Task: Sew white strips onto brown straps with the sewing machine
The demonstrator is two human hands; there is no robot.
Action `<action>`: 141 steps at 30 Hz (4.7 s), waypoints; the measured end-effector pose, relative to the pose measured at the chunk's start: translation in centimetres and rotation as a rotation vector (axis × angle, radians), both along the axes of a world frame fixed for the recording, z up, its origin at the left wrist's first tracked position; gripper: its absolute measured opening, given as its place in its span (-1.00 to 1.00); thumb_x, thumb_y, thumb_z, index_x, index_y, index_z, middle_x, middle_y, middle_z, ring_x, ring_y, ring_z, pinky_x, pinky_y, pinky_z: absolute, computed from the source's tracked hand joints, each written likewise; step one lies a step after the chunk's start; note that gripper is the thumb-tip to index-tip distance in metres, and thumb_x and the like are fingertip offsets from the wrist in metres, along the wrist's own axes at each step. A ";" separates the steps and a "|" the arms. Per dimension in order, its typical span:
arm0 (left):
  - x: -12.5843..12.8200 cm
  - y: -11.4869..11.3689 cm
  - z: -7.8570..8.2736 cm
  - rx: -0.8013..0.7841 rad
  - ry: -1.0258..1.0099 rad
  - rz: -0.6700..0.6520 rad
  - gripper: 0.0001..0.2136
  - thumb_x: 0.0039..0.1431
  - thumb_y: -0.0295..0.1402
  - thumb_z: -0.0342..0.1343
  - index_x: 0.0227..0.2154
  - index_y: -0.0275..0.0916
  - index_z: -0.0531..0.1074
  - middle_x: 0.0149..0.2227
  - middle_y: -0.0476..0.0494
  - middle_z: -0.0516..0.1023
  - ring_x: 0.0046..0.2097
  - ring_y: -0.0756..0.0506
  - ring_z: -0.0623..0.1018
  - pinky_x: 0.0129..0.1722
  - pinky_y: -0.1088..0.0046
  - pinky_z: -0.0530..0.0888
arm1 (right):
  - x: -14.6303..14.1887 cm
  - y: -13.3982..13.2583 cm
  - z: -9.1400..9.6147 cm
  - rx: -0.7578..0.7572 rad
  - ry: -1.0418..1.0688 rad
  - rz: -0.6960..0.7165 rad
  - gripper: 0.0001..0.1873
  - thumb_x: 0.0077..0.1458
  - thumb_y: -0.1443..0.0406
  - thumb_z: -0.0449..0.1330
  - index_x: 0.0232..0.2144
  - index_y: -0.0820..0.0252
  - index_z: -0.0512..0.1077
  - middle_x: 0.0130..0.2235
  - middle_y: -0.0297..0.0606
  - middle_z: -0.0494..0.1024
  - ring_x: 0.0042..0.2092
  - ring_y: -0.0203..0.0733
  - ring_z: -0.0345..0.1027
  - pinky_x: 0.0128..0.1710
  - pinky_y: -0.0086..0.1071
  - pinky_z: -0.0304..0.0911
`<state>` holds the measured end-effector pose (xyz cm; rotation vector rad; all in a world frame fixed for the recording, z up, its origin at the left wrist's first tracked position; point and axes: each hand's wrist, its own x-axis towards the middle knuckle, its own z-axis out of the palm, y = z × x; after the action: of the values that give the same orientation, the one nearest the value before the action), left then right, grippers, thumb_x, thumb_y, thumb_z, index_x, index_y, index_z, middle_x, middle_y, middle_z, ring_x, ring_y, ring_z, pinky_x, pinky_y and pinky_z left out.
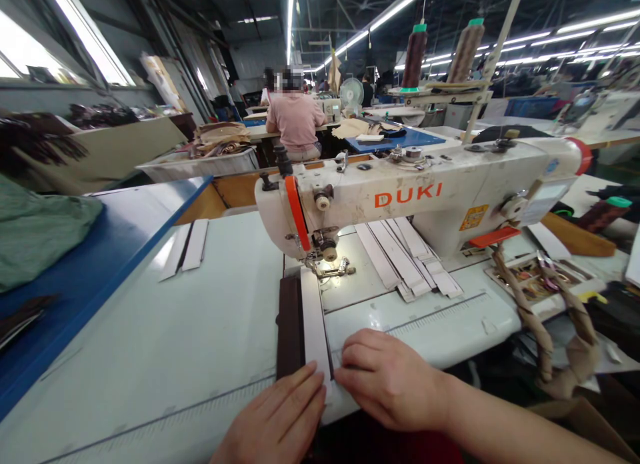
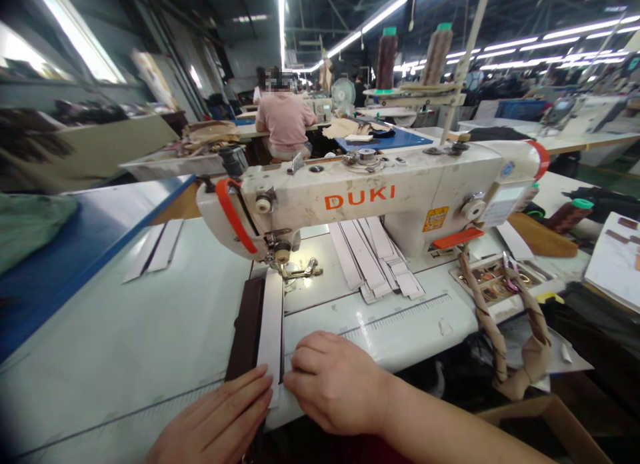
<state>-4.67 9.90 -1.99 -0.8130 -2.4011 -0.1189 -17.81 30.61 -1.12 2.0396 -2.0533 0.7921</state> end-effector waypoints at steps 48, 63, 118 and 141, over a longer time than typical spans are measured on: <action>0.0 0.7 -0.4 0.020 0.061 0.028 -0.74 0.28 -0.59 -0.10 -0.23 -0.34 0.52 -0.13 -0.20 0.62 0.07 -0.14 0.51 0.03 0.39 0.48 | 0.0 0.1 -0.5 0.072 0.049 0.013 -0.78 0.22 0.35 -0.02 -0.20 0.30 0.41 -0.26 -0.16 0.44 -0.14 -0.10 0.24 -0.09 -0.26 0.26; 0.1 0.8 0.0 -0.020 0.013 0.031 -0.71 0.29 -0.60 -0.14 -0.21 -0.33 0.51 -0.10 -0.22 0.61 0.07 -0.13 0.52 0.05 0.39 0.48 | 0.1 0.1 -0.2 0.043 0.033 0.007 -0.79 0.20 0.38 0.01 -0.19 0.30 0.41 -0.28 -0.14 0.45 -0.16 -0.10 0.27 -0.11 -0.26 0.28; -1.2 2.2 0.3 -0.047 0.110 0.166 -0.65 0.33 -0.55 -0.24 -0.30 -0.34 0.49 -0.31 -0.14 0.60 -0.23 -0.05 0.57 -0.25 0.46 0.50 | -1.9 -2.4 0.6 -0.160 0.366 0.246 -0.77 0.20 0.41 0.06 -0.44 0.34 0.46 -0.39 -0.22 0.48 -0.31 -0.18 0.33 -0.07 -0.29 0.26; -9.1 -1.8 1.1 -0.189 -0.173 0.389 -0.59 0.23 -0.33 -0.07 0.06 -0.51 0.29 0.07 -0.49 0.45 0.08 -0.29 0.47 0.01 0.14 0.48 | -1.8 -2.0 0.9 0.004 0.218 0.234 -0.77 0.19 0.43 0.06 -0.46 0.32 0.45 -0.38 -0.25 0.48 -0.25 -0.21 0.34 -0.06 -0.35 0.27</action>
<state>-13.79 8.12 -0.94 -0.4135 -2.7171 0.2023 -19.58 28.60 -0.17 2.2840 -1.7257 0.5670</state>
